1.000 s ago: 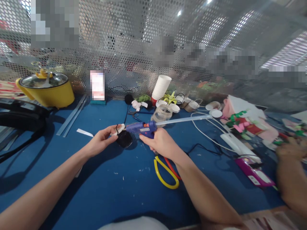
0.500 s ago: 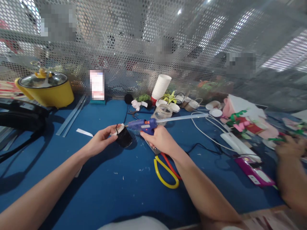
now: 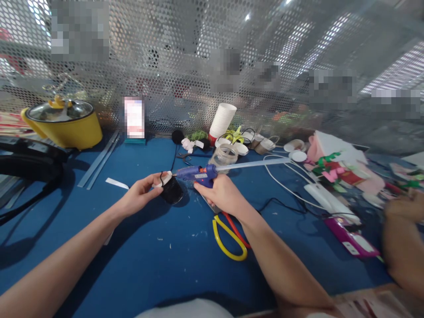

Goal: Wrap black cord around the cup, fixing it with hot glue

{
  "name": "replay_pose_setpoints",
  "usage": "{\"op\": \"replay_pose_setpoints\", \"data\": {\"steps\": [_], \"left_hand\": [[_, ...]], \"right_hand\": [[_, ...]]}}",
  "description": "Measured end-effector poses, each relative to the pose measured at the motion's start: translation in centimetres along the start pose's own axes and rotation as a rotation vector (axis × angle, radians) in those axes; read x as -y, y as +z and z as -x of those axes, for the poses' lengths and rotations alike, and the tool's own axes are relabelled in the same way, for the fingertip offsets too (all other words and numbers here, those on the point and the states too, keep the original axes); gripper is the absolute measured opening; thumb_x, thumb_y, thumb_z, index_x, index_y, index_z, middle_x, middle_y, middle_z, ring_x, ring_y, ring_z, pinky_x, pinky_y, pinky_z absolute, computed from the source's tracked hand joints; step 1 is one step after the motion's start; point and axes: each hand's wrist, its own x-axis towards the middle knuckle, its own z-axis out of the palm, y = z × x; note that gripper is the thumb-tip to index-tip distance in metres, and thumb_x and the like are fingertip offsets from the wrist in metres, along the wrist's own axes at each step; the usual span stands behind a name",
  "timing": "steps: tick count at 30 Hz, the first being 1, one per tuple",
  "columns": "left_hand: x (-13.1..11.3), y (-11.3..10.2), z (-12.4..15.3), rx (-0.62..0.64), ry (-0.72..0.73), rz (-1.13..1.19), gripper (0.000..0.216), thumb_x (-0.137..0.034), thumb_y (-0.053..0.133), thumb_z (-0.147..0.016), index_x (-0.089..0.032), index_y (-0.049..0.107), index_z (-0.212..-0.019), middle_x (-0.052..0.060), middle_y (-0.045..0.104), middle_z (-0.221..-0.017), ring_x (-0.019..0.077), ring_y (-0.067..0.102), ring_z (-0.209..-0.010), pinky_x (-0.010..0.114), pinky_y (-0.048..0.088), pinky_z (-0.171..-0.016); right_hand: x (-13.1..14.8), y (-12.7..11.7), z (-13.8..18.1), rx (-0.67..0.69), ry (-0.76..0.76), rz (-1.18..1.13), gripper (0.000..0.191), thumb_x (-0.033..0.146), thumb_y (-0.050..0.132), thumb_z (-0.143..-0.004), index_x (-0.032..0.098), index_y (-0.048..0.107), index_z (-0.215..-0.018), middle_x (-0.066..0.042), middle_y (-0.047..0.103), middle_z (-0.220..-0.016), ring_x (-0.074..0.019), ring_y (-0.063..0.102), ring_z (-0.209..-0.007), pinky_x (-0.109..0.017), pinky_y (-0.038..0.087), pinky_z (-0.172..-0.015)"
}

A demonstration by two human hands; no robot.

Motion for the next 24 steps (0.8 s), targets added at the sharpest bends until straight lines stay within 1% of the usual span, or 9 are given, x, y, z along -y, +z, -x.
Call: {"op": "replay_pose_setpoints", "data": {"steps": [7,14,20,24], "left_hand": [[0.0,0.1,0.0,-0.010,-0.017,0.010,0.020,-0.033,0.058,-0.073,-0.016,0.047,-0.068,0.015,0.041,-0.132,0.0236,0.030,-0.125,0.043,0.017,-0.103],[0.2,0.0,0.0,-0.011,-0.005,0.040,0.018,-0.031,0.059,-0.073,-0.017,0.048,-0.071,0.014,0.044,-0.130,0.0242,0.030,-0.125,0.044,0.015,-0.104],[0.1,0.1,0.0,-0.013,-0.011,0.051,0.018,-0.031,0.058,-0.073,-0.017,0.047,-0.072,0.014,0.043,-0.131,0.0221,0.030,-0.126,0.044,0.015,-0.104],[-0.1,0.1,0.0,-0.003,-0.009,0.033,0.019,-0.032,0.058,-0.073,-0.017,0.046,-0.070,0.015,0.040,-0.132,0.0227,0.029,-0.126,0.043,0.014,-0.104]], "right_hand": [[0.3,0.0,0.4,0.009,0.035,-0.034,0.016,0.023,0.052,-0.071,0.017,0.046,-0.057,0.005,0.046,-0.035,-0.0078,0.045,-0.029,-0.017,0.038,-0.033],[1.1,0.0,0.9,0.020,0.056,0.012,0.016,0.024,0.052,-0.071,0.017,0.045,-0.059,0.005,0.045,-0.035,-0.0084,0.045,-0.029,-0.018,0.038,-0.035],[1.2,0.2,1.2,0.015,0.010,0.010,0.012,0.025,0.052,-0.071,0.016,0.050,-0.063,0.005,0.046,-0.038,-0.0086,0.047,-0.033,-0.018,0.038,-0.038],[1.0,0.6,1.3,0.016,-0.014,0.030,0.011,0.025,0.052,-0.071,0.015,0.055,-0.070,0.004,0.047,-0.040,-0.0092,0.047,-0.035,-0.018,0.037,-0.038]]}}
